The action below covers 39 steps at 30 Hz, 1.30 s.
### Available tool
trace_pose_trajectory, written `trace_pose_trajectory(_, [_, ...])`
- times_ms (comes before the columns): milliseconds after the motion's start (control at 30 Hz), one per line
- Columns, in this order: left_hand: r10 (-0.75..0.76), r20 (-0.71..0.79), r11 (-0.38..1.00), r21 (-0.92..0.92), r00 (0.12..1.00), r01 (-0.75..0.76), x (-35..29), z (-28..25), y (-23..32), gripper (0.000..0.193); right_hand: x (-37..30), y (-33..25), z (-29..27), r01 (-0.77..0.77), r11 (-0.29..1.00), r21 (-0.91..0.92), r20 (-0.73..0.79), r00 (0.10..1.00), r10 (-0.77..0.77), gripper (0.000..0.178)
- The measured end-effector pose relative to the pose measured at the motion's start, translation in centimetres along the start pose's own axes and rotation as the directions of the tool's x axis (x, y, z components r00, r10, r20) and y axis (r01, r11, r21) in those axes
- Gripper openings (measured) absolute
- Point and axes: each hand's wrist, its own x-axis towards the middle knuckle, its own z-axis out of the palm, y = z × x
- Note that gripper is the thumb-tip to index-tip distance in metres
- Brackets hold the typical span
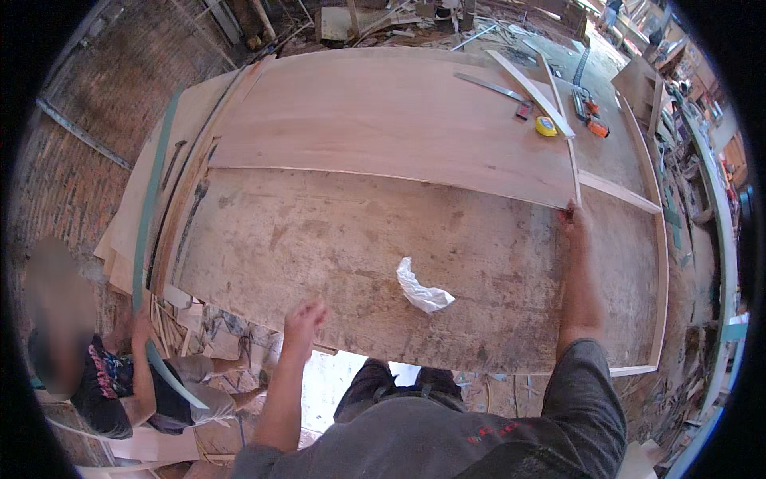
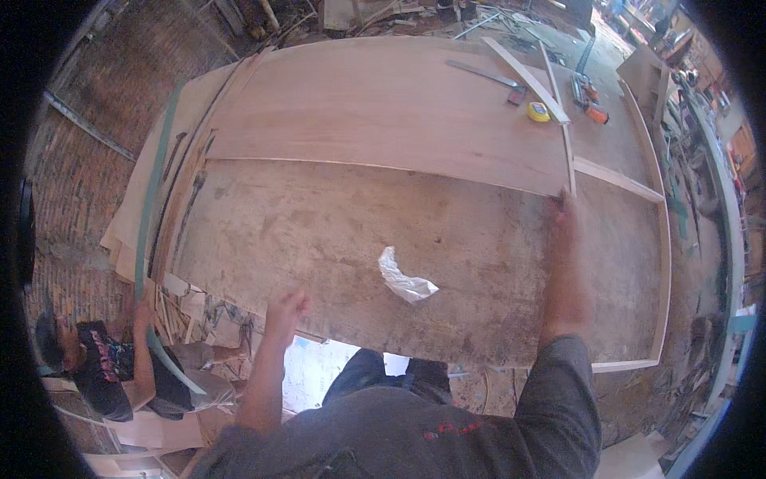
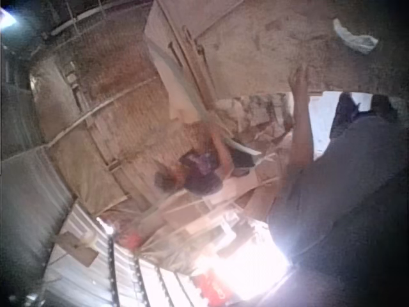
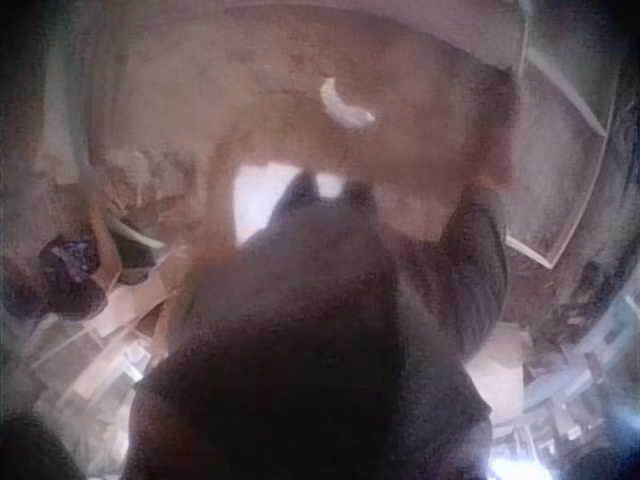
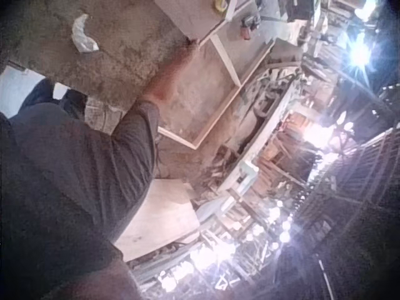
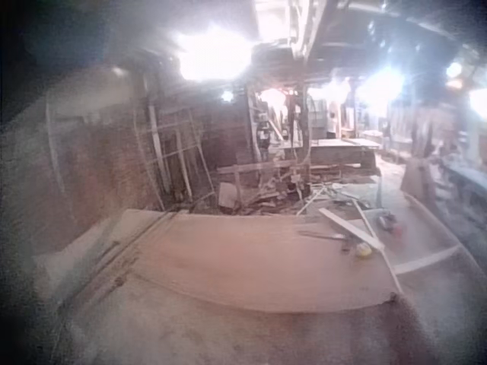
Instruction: The person measures and marks wooden strips, then assembles them into a rectangular frame using a nail gun. They add internal supports and place a large plywood sheet on top of the frame.
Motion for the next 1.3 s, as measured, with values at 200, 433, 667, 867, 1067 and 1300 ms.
trace_pose_trajectory(200, [0.005, 0.188, 0.915, -0.398, 0.982, 0.072, 17.0, 6.0, 6.3, 0.028, 1.6, -6.0, -2.4, -0.21, 0.977, -0.029, -0.162, 0.966, 0.203, 0.022])
trace_pose_trajectory(433, [-0.192, 0.135, 0.825, -0.514, 0.972, 0.234, 29.3, 12.8, 10.5, 0.092, -2.4, -8.8, -3.8, -0.149, 0.988, 0.035, -0.004, 0.989, 0.149, 0.029])
trace_pose_trajectory(667, [0.037, 0.207, 0.684, -0.718, 0.978, 0.126, 31.1, 14.5, 12.1, 0.054, -12.8, -12.3, -2.6, -0.053, 0.999, -0.012, -0.077, 0.996, 0.052, 0.03])
trace_pose_trajectory(867, [0.109, 0.289, 0.713, -0.69, 0.951, 0.128, 32.8, 8.3, 12.0, 0.039, -22.5, -10.4, -2.9, -0.101, 0.98, -0.17, -0.268, 0.962, 0.052, 0.015])
trace_pose_trajectory(1067, [0.174, 0.224, 0.781, -0.625, 0.959, 0.004, 29.7, -0.1, 14.2, 0.044, -37.9, -8.4, 4.1, -0.113, 0.993, 0.023, -0.401, 0.909, 0.113, 0.013])
trace_pose_trajectory(1300, [0.193, 0.138, 0.865, -0.492, 0.971, -0.102, 25.3, -5.3, 19.8, 0.043, -50.8, -10.5, 9.8, -0.238, 0.954, 0.181, -0.355, 0.889, 0.289, 0.014])
